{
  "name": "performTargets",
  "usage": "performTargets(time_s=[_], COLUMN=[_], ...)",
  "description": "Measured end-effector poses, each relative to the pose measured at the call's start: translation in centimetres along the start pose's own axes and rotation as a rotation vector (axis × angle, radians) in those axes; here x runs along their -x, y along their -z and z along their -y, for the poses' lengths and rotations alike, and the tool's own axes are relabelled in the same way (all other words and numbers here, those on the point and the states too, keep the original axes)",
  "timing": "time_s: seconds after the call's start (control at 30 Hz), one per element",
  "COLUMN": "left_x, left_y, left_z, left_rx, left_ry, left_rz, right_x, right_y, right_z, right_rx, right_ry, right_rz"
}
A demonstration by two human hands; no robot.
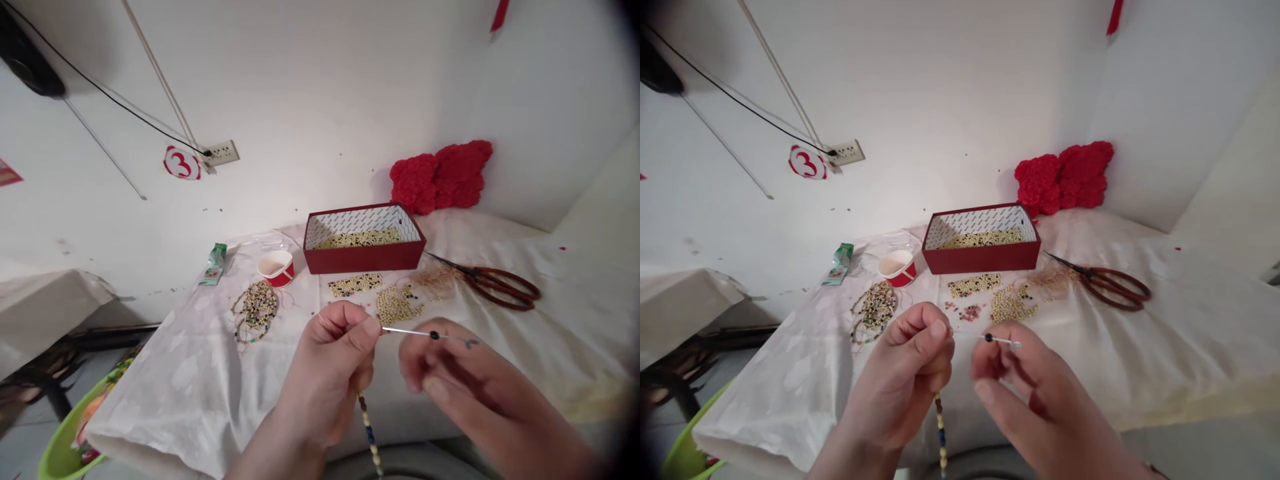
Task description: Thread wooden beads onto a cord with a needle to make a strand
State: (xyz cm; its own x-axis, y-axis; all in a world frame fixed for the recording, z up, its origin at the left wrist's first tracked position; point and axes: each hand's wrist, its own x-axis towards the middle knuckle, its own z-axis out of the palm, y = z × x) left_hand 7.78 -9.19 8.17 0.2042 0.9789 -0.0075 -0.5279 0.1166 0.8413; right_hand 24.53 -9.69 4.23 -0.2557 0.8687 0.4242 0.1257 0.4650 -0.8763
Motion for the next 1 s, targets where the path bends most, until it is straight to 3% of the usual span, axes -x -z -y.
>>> performTargets(time_s=[0.23, 0.4, 0.6, 1.0], left_x=[-0.7, -1.2, -1.5, -1.3], left_y=[0.2, 0.1, -0.2, 3.7], left_z=[1.0, 1.8, 2.1, 3.7], left_rx=[-0.064, -0.242, -0.393, -0.513], left_ry=[0.024, -0.017, -0.070, 0.045], left_rz=[-0.009, -0.008, 0.056, -0.105], right_x=[-1.7, -1.7, -1.5, 0.2], right_y=[-0.9, -0.8, -0.2, 0.9], right_z=[0.8, 0.8, 0.1, -3.3], right_rx=[-0.236, -0.163, -0.053, 0.049], right_ry=[-0.021, -0.056, 0.061, -0.251], right_rz=[-0.111, -0.168, -0.226, -0.082])
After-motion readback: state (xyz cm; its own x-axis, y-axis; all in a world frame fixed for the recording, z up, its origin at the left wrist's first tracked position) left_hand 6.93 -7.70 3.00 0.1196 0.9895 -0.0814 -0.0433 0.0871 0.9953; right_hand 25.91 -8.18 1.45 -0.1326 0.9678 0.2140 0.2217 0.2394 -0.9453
